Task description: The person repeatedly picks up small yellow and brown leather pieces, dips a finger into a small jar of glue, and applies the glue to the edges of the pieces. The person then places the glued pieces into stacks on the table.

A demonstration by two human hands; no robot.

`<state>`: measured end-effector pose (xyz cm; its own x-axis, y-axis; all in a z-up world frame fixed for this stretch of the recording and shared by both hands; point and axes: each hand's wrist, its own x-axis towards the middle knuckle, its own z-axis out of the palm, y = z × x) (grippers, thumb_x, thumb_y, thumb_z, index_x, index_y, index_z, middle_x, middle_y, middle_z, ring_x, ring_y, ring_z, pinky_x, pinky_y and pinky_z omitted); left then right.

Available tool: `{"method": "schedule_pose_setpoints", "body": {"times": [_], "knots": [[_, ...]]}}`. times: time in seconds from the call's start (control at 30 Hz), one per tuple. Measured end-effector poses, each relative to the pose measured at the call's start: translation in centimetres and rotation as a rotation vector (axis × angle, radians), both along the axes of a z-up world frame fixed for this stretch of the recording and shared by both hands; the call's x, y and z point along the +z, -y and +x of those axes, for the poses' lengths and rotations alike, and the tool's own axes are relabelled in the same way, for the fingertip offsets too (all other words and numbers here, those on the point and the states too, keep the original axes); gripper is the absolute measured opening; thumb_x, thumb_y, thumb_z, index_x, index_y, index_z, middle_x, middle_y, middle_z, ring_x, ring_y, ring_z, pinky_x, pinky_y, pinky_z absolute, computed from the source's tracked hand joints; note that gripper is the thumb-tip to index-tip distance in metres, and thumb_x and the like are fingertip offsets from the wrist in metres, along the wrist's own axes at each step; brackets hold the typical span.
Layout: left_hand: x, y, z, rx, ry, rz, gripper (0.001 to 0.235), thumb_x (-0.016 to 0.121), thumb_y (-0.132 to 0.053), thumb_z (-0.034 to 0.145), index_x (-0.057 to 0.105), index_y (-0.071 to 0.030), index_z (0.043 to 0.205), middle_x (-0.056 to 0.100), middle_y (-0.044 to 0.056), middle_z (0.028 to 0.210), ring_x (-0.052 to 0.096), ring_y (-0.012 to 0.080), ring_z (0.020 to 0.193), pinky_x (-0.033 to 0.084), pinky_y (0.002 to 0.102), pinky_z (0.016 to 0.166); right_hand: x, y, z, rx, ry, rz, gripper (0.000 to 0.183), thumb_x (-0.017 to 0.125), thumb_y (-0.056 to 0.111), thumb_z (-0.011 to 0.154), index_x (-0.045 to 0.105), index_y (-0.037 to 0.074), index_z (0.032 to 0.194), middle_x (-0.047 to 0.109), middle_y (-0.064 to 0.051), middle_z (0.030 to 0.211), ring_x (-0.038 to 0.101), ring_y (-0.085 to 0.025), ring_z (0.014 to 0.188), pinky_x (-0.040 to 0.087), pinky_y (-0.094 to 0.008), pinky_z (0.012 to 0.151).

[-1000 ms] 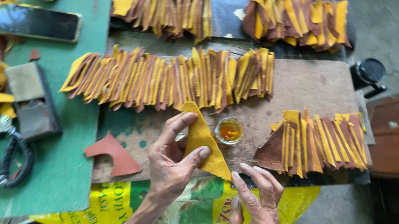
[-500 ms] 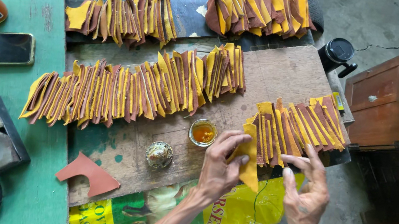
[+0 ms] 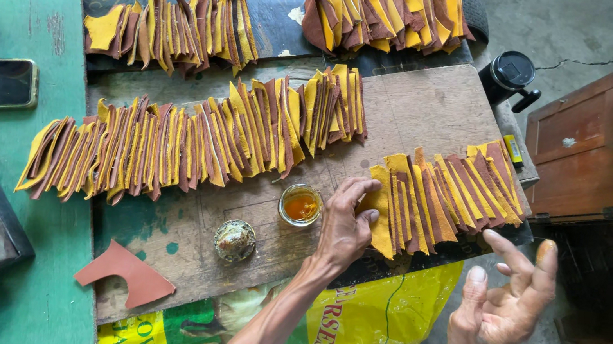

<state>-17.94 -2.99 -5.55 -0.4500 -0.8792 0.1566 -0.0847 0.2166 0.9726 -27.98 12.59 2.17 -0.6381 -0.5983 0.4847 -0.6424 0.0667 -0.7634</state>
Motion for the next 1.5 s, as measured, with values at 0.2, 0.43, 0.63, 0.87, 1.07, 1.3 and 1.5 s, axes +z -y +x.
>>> {"method": "schedule_pose_setpoints", "body": {"times": [0.2, 0.43, 0.63, 0.87, 1.07, 1.3, 1.5], "knots": [[-0.6, 0.1, -0.5, -0.011, 0.103, -0.038, 0.047, 0.067, 0.013, 0.077, 0.065, 0.003, 0.124, 0.066, 0.015, 0.126, 0.068, 0.0298, 0.113, 0.056, 0.036, 0.102, -2.1, 1.3, -0.2, 0.206, -0.100, 0.155, 0.077, 0.059, 0.000, 0.097, 0.024, 0.005, 0.164, 0.074, -0.006, 0.121, 0.058, -0.014, 0.120, 0.037, -0.035, 0.110], [-0.9, -0.5, -0.8, -0.020, 0.293, -0.135, 0.048, 0.069, 0.005, 0.081, 0.061, 0.005, 0.128, 0.057, 0.023, 0.134, 0.061, 0.0349, 0.111, 0.053, 0.043, 0.094, -5.8, 4.0, -0.6, 0.262, -0.358, 0.400, 0.090, 0.073, 0.006, 0.086, 0.022, 0.002, 0.161, 0.078, 0.004, 0.112, 0.054, -0.017, 0.114, 0.027, -0.039, 0.100], [-2.5, -1.4, -0.8, 0.014, 0.453, -0.485, 0.035, 0.071, -0.004, 0.086, 0.066, 0.002, 0.120, 0.056, 0.017, 0.134, 0.050, 0.0295, 0.121, 0.041, 0.045, 0.096, -6.3, 4.1, -1.0, 0.244, -0.327, 0.470, 0.097, 0.074, 0.005, 0.082, 0.018, -0.002, 0.160, 0.078, 0.003, 0.112, 0.053, -0.018, 0.112, 0.027, -0.041, 0.100], [-3.0, -2.2, 1.0, -0.084, 0.504, -0.624, 0.051, 0.064, -0.007, 0.080, 0.063, 0.003, 0.130, 0.052, 0.015, 0.143, 0.044, 0.0365, 0.135, 0.034, 0.052, 0.110, -6.2, 4.3, -1.2, 0.240, -0.271, 0.467, 0.098, 0.074, 0.005, 0.081, 0.017, -0.003, 0.160, 0.078, 0.003, 0.111, 0.055, -0.018, 0.114, 0.028, -0.040, 0.103], [-3.0, -2.3, 1.7, -0.140, 0.587, -0.680, 0.059, 0.060, -0.009, 0.082, 0.056, 0.004, 0.139, 0.047, 0.018, 0.149, 0.040, 0.0389, 0.140, 0.028, 0.057, 0.117, -6.5, 4.5, -1.7, 0.262, -0.204, 0.458, 0.099, 0.075, 0.006, 0.081, 0.017, -0.002, 0.160, 0.077, 0.000, 0.111, 0.056, -0.019, 0.115, 0.029, -0.041, 0.105], [-2.1, -2.6, 1.6, -0.103, 0.512, -0.619, 0.066, 0.062, -0.006, 0.077, 0.053, 0.006, 0.141, 0.047, 0.021, 0.149, 0.039, 0.0421, 0.139, 0.026, 0.059, 0.117, -5.8, 5.0, -1.3, 0.262, -0.221, 0.427, 0.085, 0.072, 0.005, 0.084, 0.029, 0.001, 0.157, 0.078, 0.000, 0.106, 0.060, -0.016, 0.110, 0.031, -0.039, 0.104], [-1.3, -2.5, 1.8, -0.103, 0.395, -0.528, 0.069, 0.063, 0.002, 0.071, 0.053, 0.008, 0.138, 0.051, 0.026, 0.146, 0.044, 0.0432, 0.137, 0.031, 0.056, 0.115, -4.9, 4.5, -0.6, 0.161, -0.022, 0.352, 0.070, 0.066, 0.002, 0.092, 0.039, 0.007, 0.156, 0.078, -0.002, 0.107, 0.067, -0.012, 0.099, 0.035, -0.037, 0.108]]}}
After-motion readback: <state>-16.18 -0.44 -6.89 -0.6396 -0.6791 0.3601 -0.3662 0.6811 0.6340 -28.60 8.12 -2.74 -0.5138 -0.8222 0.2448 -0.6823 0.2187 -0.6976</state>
